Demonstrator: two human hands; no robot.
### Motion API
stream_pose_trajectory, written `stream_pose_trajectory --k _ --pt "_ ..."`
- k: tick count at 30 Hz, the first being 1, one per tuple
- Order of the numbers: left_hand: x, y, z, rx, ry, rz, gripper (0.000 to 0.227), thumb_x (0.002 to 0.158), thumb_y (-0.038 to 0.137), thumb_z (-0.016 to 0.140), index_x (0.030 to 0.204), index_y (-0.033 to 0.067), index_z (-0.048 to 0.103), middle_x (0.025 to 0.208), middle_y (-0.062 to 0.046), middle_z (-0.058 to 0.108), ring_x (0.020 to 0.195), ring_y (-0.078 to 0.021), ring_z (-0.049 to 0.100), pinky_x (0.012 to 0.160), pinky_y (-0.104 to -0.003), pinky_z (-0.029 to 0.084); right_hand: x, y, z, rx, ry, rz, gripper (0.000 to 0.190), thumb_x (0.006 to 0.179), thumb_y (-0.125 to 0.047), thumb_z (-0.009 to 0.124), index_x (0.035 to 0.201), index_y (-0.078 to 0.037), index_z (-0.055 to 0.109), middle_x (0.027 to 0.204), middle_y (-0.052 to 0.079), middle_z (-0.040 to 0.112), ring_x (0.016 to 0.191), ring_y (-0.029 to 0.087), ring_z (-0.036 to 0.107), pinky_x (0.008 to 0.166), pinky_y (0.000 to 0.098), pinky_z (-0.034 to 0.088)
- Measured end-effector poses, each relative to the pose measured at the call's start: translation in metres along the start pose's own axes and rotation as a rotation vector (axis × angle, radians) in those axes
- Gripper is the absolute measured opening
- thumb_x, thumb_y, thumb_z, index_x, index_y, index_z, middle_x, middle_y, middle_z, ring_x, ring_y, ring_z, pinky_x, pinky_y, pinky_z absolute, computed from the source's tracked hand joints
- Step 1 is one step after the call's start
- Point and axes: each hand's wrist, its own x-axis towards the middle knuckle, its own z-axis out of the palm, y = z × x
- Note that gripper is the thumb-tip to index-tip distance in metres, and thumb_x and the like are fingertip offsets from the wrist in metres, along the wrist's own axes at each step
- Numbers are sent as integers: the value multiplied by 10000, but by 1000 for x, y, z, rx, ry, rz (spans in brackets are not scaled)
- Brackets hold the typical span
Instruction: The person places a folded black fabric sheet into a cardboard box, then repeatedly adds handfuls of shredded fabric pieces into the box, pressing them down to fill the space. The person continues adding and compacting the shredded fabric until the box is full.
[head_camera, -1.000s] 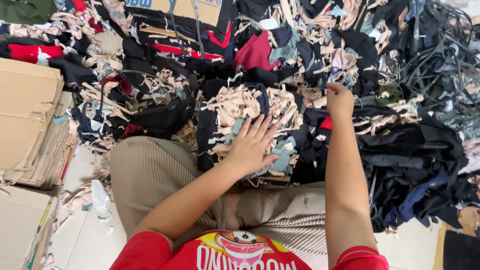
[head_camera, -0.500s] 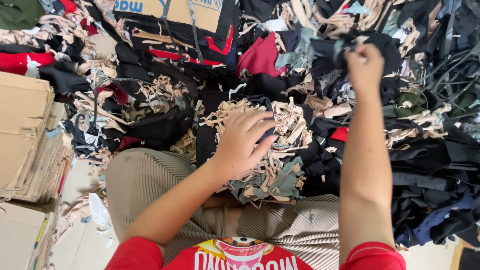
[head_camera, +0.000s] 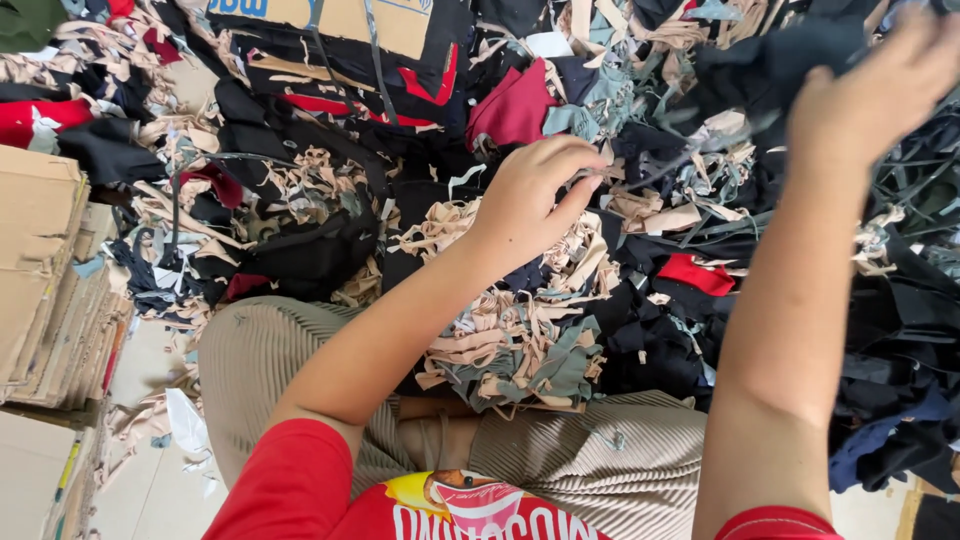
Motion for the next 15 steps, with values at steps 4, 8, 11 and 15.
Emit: stream_pose_trajectory --k 4,8,11,15 --pt "-7 -12 0 33 -56 -54 191 1017 157 560 1102 62 702 1116 -77 701 1006 -281 686 864 -433 532 -55 -13 76 -105 -555 -223 529 757 170 666 1255 10 743 1222 270 615 1129 403 603 941 508 516" --pt "-9 -8 -18 30 -10 -32 180 1017 136 557 1080 45 699 1117 -105 704 994 -303 698 858 -436 545 -76 -104 75 -35 -1024 337 810 1017 -77 665 1636 -165 149 1702 143 163 1549 372 165 1241 576 153" --pt "-16 -7 -36 35 -20 -38 188 1026 131 551 1106 50 700 1132 -106 700 1017 -292 688 874 -423 538 -74 -78 84 -151 -1069 430 359 1037 -159 604 1396 -156 613 1271 99 696 911 220 678 883 402 571" --pt "-30 -6 -48 25 21 -121 184 1021 136 558 1102 63 707 1121 -87 715 1021 -271 683 891 -416 540 -54 -46 63 -281 -691 124 276 1011 -141 691 1286 -156 686 1288 120 544 1086 366 529 819 544 467"
